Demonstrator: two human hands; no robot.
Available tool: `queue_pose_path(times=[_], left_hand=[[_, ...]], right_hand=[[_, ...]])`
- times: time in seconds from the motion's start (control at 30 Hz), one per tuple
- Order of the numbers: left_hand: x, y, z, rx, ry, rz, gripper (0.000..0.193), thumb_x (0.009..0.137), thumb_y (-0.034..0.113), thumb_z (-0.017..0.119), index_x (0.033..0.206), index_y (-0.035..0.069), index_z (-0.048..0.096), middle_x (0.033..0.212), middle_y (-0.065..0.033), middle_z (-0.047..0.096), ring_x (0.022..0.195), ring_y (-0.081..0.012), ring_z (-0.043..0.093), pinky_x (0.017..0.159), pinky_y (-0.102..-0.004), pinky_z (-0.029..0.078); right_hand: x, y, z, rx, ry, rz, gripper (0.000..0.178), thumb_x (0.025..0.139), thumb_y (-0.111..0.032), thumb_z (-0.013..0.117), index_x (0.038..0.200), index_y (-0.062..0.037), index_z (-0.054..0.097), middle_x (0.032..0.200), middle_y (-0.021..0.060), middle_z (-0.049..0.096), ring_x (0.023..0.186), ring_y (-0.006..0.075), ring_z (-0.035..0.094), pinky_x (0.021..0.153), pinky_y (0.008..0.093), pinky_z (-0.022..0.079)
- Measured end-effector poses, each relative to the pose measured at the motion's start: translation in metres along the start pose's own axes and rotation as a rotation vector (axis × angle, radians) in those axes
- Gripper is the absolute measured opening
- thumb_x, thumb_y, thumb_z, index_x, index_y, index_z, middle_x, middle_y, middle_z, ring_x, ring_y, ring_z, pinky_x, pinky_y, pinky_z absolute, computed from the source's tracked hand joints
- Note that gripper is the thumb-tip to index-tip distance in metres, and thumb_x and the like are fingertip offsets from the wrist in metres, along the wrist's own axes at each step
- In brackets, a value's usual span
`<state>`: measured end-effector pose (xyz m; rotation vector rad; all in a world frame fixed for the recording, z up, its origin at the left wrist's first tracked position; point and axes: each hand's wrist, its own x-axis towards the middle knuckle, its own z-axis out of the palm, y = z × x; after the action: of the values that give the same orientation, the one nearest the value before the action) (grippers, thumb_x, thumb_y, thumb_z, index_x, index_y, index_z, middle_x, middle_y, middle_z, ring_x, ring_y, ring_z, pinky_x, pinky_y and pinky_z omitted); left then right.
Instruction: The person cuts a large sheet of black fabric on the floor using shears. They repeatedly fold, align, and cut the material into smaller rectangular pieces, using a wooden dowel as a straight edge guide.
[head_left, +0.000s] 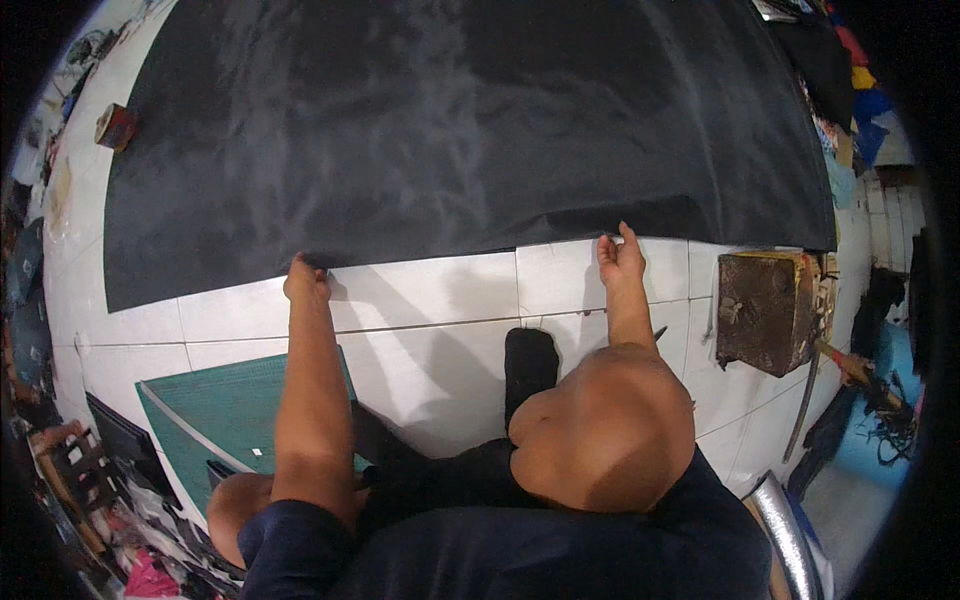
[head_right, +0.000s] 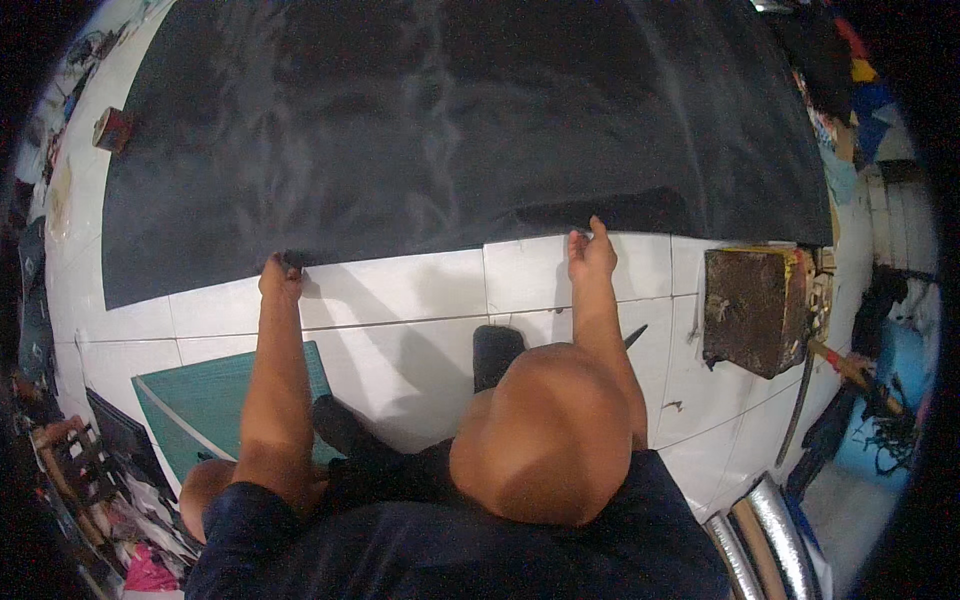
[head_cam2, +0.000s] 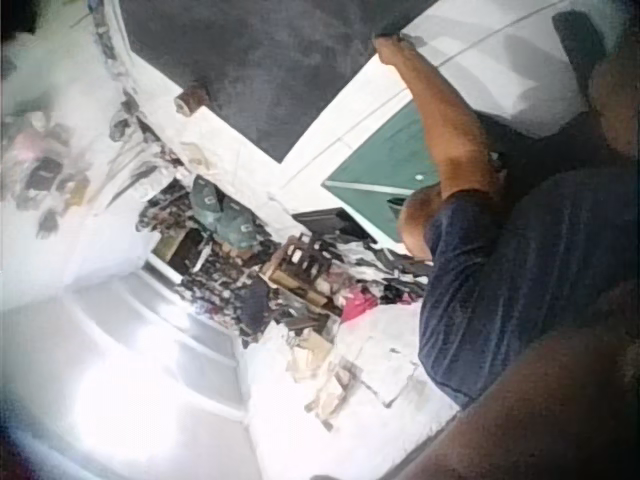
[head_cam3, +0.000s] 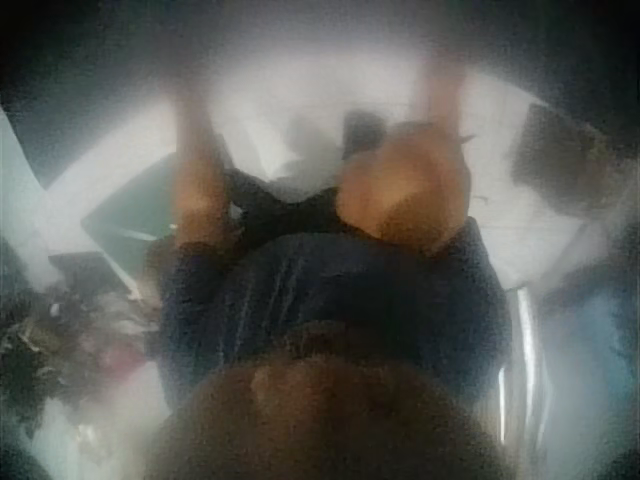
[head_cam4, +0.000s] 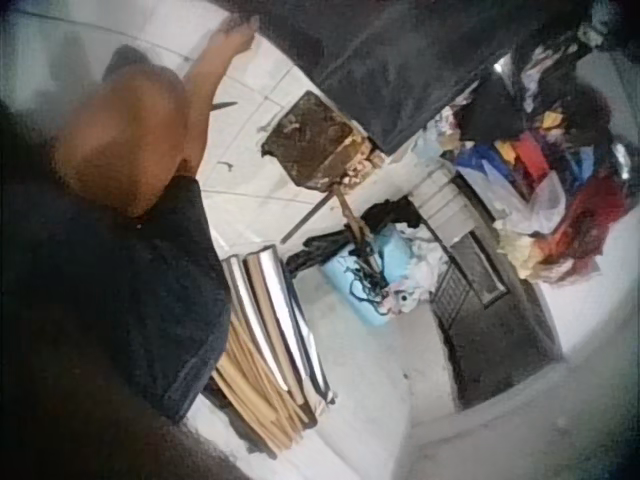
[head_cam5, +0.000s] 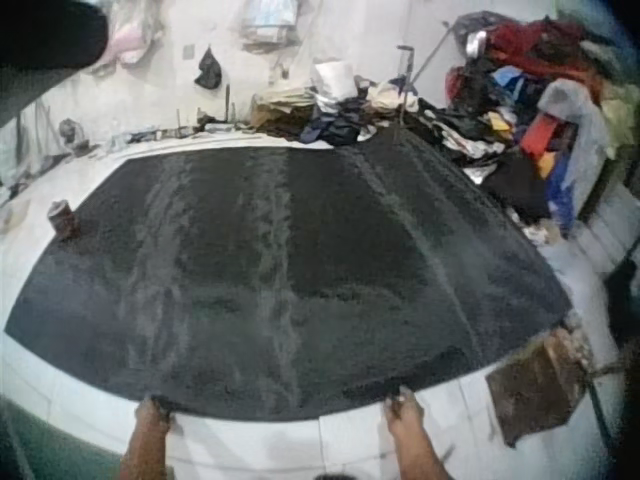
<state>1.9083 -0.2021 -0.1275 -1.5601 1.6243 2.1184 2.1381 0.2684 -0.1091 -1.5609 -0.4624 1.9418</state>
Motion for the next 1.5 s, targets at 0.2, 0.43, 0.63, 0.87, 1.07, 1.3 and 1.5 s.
queue_pose_path(times=[0.2, 0.43, 0.63, 0.87, 1.07, 1.3, 1.5], left_hand=[[-0.021, -0.004, 0.003, -0.035, -0.048, 0.036, 0.022, 0.090, 0.013, 0.057, 0.104, -0.003, 0.057, 0.095, -0.0135, 0.060, 0.065, -0.0220, 0.057, 0.048, -0.0317, 0.043], [-0.004, -0.007, -0.007, -0.027, -0.077, 0.109, 0.027, 0.088, 0.013, 0.056, 0.107, -0.007, 0.055, 0.096, -0.0149, 0.060, 0.070, -0.0249, 0.060, 0.051, -0.0348, 0.046], [0.026, -0.013, -0.022, 0.261, -0.138, 0.285, 0.035, 0.087, 0.014, 0.056, 0.111, -0.011, 0.052, 0.096, -0.0180, 0.060, 0.075, -0.0264, 0.063, 0.055, -0.0357, 0.051], [-0.001, -0.009, -0.026, 0.488, 0.031, 0.319, 0.067, 0.080, 0.012, 0.064, 0.132, -0.013, 0.030, 0.103, -0.0251, 0.058, 0.077, -0.0313, 0.065, 0.064, -0.0367, 0.057], [-0.027, -0.004, -0.010, 1.095, 0.191, 1.133, 0.076, 0.083, 0.024, 0.063, 0.143, -0.006, 0.028, 0.144, -0.0304, 0.033, 0.135, -0.0480, 0.028, 0.114, -0.0492, 0.022], [-0.017, -0.012, -0.009, 1.319, 0.016, 1.286, 0.079, 0.091, 0.054, 0.050, 0.145, 0.000, 0.033, 0.151, -0.0312, 0.021, 0.141, -0.0463, 0.018, 0.113, -0.0572, 0.013], [-0.026, -0.018, 0.001, 1.345, -0.103, 1.138, 0.080, 0.091, 0.049, 0.054, 0.148, 0.000, 0.025, 0.154, -0.0292, 0.012, 0.144, -0.0440, 0.010, 0.115, -0.0542, 0.007]], right_hand=[[0.007, -0.003, -0.032, -0.951, -0.033, -0.462, 0.026, 0.087, -0.024, 0.070, 0.078, -0.0074, 0.053, 0.069, 0.0024, 0.057, 0.055, 0.0108, 0.057, 0.042, 0.0251, 0.044], [0.008, 0.007, -0.030, -1.010, -0.027, -0.441, 0.027, 0.088, -0.022, 0.068, 0.075, -0.0063, 0.051, 0.063, 0.0047, 0.058, 0.049, 0.0126, 0.058, 0.040, 0.0266, 0.045], [0.006, 0.007, -0.027, -0.918, -0.072, -0.438, 0.028, 0.089, -0.022, 0.068, 0.073, -0.0077, 0.050, 0.061, 0.0034, 0.056, 0.047, 0.0117, 0.056, 0.039, 0.0251, 0.044], [0.015, -0.017, -0.031, -0.997, -0.163, -0.322, 0.032, 0.088, -0.025, 0.070, 0.070, -0.0094, 0.049, 0.057, 0.0019, 0.053, 0.040, 0.0093, 0.046, 0.038, 0.0231, 0.040], [0.035, -0.053, -0.044, -1.580, -0.315, -0.634, 0.028, 0.084, -0.026, 0.070, 0.101, -0.0059, 0.060, 0.076, 0.0080, 0.058, 0.068, 0.0192, 0.055, 0.062, 0.0334, 0.043], [-0.091, 0.059, 0.072, -1.822, -0.854, -1.314, 0.061, 0.083, -0.024, 0.070, 0.135, -0.0046, 0.045, 0.142, 0.0219, 0.040, 0.133, 0.0385, 0.035, 0.110, 0.0495, 0.027], [-0.074, 0.100, 0.070, -2.128, -0.990, -1.309, 0.070, 0.092, -0.045, 0.054, 0.148, -0.0093, 0.031, 0.156, 0.0203, 0.016, 0.145, 0.0385, 0.010, 0.116, 0.0555, 0.004]])
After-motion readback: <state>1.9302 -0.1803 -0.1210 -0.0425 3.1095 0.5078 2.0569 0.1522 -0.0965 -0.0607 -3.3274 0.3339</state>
